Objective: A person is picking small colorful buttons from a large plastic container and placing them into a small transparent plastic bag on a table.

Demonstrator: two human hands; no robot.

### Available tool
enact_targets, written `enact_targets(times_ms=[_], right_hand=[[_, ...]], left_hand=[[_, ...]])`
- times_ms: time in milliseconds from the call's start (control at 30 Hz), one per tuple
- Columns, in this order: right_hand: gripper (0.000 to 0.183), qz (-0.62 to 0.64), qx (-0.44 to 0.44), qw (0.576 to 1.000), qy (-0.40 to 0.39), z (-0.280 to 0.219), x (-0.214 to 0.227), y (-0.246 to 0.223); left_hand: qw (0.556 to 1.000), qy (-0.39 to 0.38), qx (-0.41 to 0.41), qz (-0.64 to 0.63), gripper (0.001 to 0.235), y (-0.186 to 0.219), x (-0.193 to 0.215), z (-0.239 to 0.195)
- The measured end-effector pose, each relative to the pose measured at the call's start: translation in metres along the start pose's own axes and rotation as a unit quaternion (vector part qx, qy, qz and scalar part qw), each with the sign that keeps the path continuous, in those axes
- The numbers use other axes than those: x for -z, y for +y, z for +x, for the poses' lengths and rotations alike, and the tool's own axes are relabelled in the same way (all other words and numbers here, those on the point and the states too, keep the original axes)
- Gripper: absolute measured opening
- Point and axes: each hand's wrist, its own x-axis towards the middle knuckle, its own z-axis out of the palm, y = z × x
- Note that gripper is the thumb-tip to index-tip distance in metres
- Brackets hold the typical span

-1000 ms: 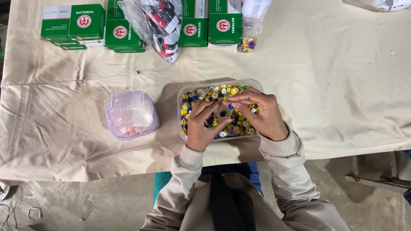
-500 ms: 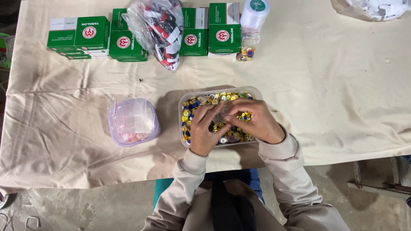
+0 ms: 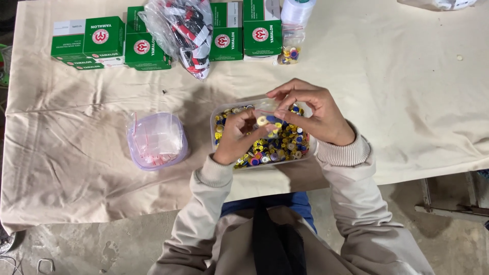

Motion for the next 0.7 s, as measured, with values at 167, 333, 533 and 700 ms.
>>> enact_targets(times_ms=[167,333,533,700], right_hand=[[0.005,-0.056,0.021,0.998,-0.019,0.016,0.01,-0.013],[0.002,-0.115,0.046,0.992,-0.027,0.033,0.016,-0.025],[0.016,-0.051,0.004,0.998,0.038,0.032,0.014,0.001],[0.024,0.043,-0.028,0.998,0.04,0.019,0.003,0.039]], left_hand=[[0.999,-0.036,-0.01,0.022,0.029,-0.013,0.021,0.025],[0.998,-0.007,-0.049,-0.028,0.017,-0.012,0.023,0.043],[0.995,0.049,-0.064,0.05,0.008,0.021,0.015,0.051],[0.986,0.11,-0.112,0.049,0.014,0.016,0.02,0.058]])
